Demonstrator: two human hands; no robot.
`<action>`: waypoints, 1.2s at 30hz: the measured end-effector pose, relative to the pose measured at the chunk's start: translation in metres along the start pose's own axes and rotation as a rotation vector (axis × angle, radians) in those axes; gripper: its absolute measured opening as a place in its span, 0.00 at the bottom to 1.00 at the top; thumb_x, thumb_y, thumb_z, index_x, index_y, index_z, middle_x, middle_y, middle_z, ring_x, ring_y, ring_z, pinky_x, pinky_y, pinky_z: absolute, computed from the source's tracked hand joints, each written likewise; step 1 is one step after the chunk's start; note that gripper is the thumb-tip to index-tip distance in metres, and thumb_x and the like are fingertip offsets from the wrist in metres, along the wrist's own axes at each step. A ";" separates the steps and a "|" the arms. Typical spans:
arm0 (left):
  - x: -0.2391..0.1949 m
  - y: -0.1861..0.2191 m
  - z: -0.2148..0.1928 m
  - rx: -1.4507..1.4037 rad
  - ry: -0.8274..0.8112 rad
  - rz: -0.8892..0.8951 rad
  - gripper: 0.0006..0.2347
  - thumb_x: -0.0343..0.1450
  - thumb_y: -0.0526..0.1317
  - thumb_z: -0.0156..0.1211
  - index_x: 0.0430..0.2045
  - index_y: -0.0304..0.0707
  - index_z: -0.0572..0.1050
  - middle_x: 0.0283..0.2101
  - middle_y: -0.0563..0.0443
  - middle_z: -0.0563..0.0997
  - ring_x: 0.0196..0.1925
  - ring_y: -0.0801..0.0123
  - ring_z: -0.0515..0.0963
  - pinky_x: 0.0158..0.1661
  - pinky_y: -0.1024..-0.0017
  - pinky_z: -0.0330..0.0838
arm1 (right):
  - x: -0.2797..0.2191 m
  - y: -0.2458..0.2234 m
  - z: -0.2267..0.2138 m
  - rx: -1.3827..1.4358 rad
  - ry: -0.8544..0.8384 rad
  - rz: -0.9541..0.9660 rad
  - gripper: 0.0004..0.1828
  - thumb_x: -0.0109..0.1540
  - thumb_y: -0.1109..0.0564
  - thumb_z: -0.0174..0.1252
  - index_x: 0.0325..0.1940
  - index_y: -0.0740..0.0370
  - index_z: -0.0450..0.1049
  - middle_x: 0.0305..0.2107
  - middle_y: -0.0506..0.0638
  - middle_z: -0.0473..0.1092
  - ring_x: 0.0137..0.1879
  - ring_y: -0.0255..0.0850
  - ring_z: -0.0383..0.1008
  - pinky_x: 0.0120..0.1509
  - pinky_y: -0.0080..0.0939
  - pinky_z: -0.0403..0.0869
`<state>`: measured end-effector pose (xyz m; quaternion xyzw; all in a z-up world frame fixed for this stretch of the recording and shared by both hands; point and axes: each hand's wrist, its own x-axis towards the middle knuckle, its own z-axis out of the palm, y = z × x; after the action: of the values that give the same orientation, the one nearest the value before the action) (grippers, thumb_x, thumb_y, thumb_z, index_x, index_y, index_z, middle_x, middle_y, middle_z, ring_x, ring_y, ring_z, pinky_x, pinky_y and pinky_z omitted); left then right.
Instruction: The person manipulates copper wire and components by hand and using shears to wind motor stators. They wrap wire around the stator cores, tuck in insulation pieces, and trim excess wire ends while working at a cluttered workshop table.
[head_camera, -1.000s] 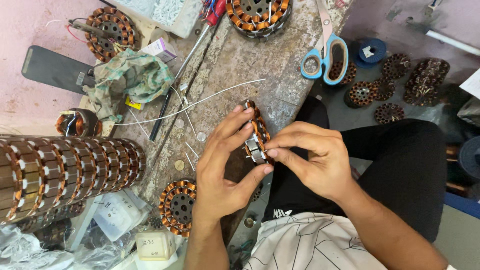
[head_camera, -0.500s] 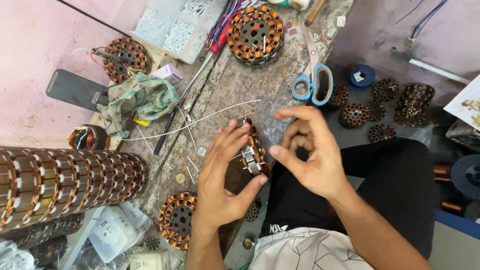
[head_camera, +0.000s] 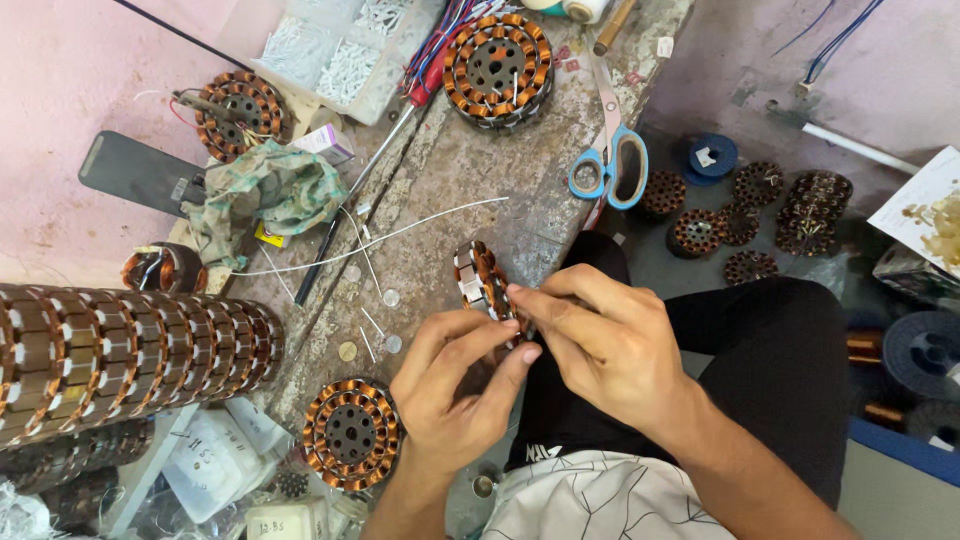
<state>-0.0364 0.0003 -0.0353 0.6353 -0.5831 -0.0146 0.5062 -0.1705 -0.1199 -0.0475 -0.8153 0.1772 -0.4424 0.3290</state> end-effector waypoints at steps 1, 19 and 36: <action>0.001 0.000 0.000 -0.003 0.001 -0.011 0.13 0.64 0.31 0.77 0.40 0.35 0.80 0.41 0.45 0.81 0.38 0.67 0.83 0.37 0.75 0.77 | 0.001 -0.002 -0.001 -0.020 0.008 -0.001 0.15 0.57 0.69 0.66 0.48 0.66 0.81 0.33 0.51 0.74 0.30 0.40 0.77 0.32 0.37 0.74; 0.005 0.002 0.001 -0.001 -0.021 0.023 0.09 0.66 0.28 0.73 0.36 0.31 0.80 0.40 0.46 0.79 0.38 0.65 0.82 0.37 0.73 0.76 | -0.007 -0.018 -0.010 0.042 0.021 0.096 0.09 0.57 0.67 0.69 0.41 0.64 0.80 0.33 0.49 0.77 0.30 0.34 0.79 0.31 0.31 0.74; 0.007 0.002 -0.007 -0.099 0.023 -0.009 0.09 0.68 0.24 0.68 0.39 0.33 0.80 0.45 0.44 0.81 0.44 0.63 0.82 0.44 0.73 0.78 | -0.016 0.014 0.005 0.473 0.013 0.294 0.04 0.59 0.71 0.59 0.36 0.68 0.73 0.48 0.58 0.70 0.54 0.43 0.74 0.60 0.37 0.73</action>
<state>-0.0311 -0.0007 -0.0267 0.6122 -0.5728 -0.0384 0.5438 -0.1745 -0.1187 -0.0685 -0.6784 0.1878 -0.4243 0.5697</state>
